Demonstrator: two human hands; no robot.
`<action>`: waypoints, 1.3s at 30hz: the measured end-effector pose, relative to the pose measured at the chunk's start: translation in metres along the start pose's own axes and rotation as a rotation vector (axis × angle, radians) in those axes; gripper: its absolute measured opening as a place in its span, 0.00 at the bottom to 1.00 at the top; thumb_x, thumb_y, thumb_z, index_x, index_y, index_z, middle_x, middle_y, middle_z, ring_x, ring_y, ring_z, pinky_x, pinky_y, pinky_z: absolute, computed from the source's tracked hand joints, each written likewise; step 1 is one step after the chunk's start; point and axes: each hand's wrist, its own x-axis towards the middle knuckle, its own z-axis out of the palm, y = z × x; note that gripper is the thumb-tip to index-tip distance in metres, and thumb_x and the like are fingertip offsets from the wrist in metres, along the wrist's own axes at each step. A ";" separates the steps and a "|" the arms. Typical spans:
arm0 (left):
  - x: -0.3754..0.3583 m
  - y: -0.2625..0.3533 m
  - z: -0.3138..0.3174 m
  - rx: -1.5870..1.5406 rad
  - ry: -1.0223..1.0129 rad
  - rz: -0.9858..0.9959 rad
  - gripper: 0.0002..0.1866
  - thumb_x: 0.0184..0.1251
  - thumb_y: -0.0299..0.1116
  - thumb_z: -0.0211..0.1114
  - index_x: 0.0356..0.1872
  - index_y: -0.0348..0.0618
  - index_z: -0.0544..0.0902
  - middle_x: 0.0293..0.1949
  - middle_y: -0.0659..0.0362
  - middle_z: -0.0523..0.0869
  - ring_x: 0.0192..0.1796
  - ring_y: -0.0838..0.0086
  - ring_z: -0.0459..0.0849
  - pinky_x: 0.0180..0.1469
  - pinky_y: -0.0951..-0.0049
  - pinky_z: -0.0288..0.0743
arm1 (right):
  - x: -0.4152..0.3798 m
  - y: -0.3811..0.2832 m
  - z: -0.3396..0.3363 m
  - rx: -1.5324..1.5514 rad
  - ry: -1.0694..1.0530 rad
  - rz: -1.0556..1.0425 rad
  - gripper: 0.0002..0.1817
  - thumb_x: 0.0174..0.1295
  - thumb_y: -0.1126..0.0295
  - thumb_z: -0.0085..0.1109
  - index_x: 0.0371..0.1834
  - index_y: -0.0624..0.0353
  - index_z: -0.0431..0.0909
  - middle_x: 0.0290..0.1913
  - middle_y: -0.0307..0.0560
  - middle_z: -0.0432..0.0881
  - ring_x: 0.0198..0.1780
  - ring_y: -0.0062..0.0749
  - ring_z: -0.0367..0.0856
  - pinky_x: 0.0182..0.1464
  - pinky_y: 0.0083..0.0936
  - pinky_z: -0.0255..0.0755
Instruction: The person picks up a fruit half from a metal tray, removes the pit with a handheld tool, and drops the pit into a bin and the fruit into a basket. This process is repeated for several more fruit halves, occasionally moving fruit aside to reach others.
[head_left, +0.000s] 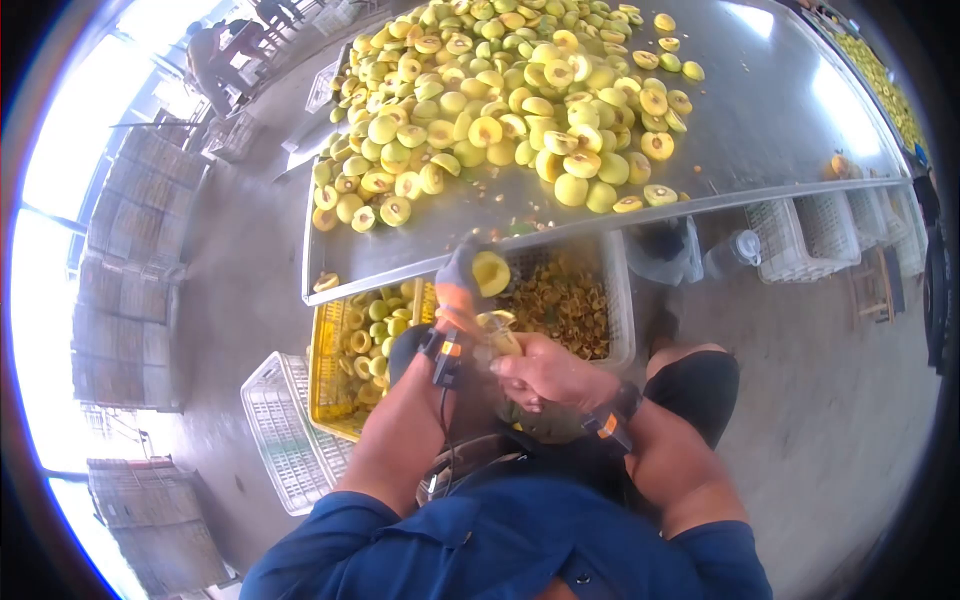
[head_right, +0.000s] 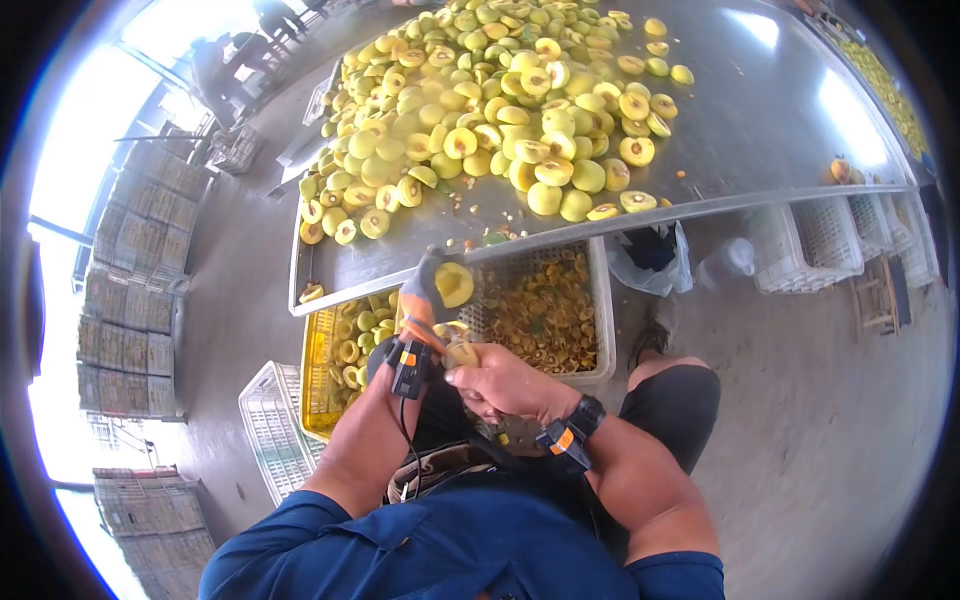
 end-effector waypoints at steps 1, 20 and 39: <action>-0.007 0.014 -0.011 0.089 0.013 0.055 0.17 0.73 0.20 0.62 0.59 0.39 0.85 0.49 0.50 0.92 0.48 0.60 0.92 0.50 0.65 0.87 | 0.002 0.002 -0.003 -0.006 0.029 0.005 0.14 0.80 0.65 0.55 0.32 0.55 0.71 0.21 0.34 0.69 0.17 0.21 0.69 0.18 0.25 0.64; 0.103 0.142 0.031 0.280 -0.120 0.009 0.22 0.75 0.43 0.67 0.59 0.35 0.88 0.50 0.43 0.93 0.47 0.61 0.92 0.53 0.64 0.84 | 0.040 0.007 -0.037 -0.060 0.442 -0.198 0.09 0.75 0.67 0.58 0.41 0.62 0.73 0.23 0.38 0.74 0.17 0.24 0.74 0.17 0.28 0.70; 0.056 0.153 0.064 -0.021 -0.347 -0.121 0.20 0.64 0.28 0.75 0.55 0.30 0.87 0.45 0.51 0.93 0.43 0.73 0.91 0.45 0.71 0.85 | 0.009 -0.045 -0.051 -0.751 0.860 -0.560 0.15 0.70 0.66 0.62 0.48 0.70 0.77 0.40 0.73 0.86 0.47 0.74 0.85 0.50 0.53 0.78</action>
